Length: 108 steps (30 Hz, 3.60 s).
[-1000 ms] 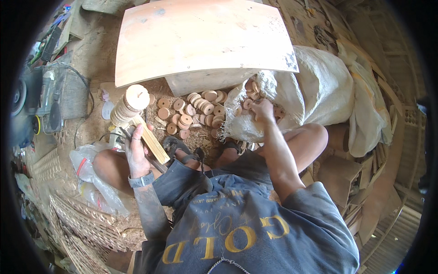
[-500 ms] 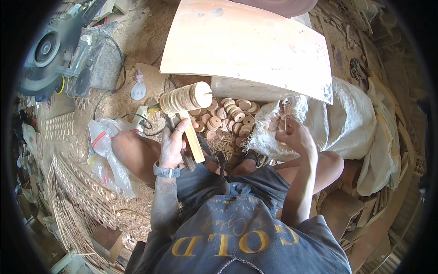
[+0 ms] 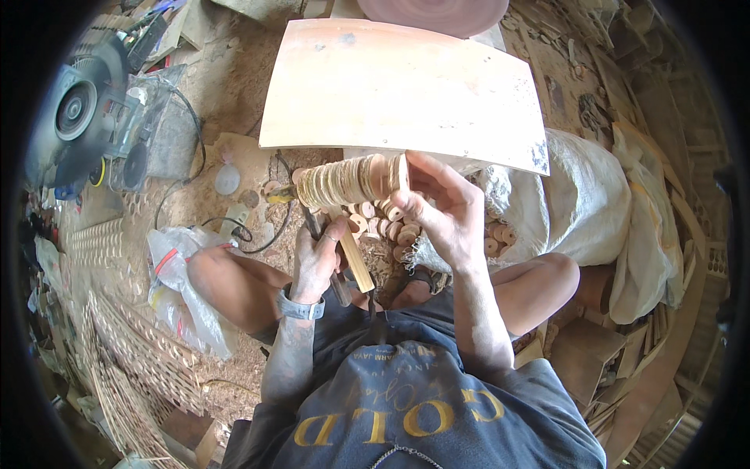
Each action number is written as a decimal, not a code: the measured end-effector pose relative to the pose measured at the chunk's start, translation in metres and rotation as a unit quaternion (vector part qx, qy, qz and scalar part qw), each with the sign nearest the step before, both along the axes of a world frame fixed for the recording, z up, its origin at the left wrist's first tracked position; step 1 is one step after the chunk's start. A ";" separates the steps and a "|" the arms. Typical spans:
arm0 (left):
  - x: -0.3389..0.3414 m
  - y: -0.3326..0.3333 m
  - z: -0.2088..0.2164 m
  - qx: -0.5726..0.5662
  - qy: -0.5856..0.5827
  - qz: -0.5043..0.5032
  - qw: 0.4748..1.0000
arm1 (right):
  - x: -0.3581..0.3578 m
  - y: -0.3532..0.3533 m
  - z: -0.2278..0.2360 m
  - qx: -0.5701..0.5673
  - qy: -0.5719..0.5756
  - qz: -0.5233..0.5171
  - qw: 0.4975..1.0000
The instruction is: The person sits on the floor and repeatedly grinds the edges of small wooden discs against a rotating grinding wheel. They pick discs from a sack, hold them against the wheel with both hands, then place them back into the sack. The process is repeated multiple times throughout the clip.
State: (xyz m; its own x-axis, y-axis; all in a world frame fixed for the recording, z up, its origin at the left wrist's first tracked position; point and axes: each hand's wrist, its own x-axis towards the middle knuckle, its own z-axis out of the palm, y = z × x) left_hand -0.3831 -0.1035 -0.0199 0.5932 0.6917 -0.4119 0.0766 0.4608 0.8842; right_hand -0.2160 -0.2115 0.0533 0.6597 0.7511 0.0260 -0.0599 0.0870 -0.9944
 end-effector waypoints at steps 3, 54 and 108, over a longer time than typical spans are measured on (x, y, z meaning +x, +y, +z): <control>0.000 0.002 0.003 0.028 0.004 -0.003 1.000 | 0.005 0.006 -0.006 0.012 0.095 -0.002 0.995; 0.083 0.012 0.040 0.017 -0.061 0.001 0.998 | 0.019 -0.018 0.002 0.041 0.085 -0.056 0.994; 0.374 0.103 0.020 -0.053 -0.005 -0.113 0.992 | 0.346 0.096 -0.054 -0.257 -0.389 -0.264 0.845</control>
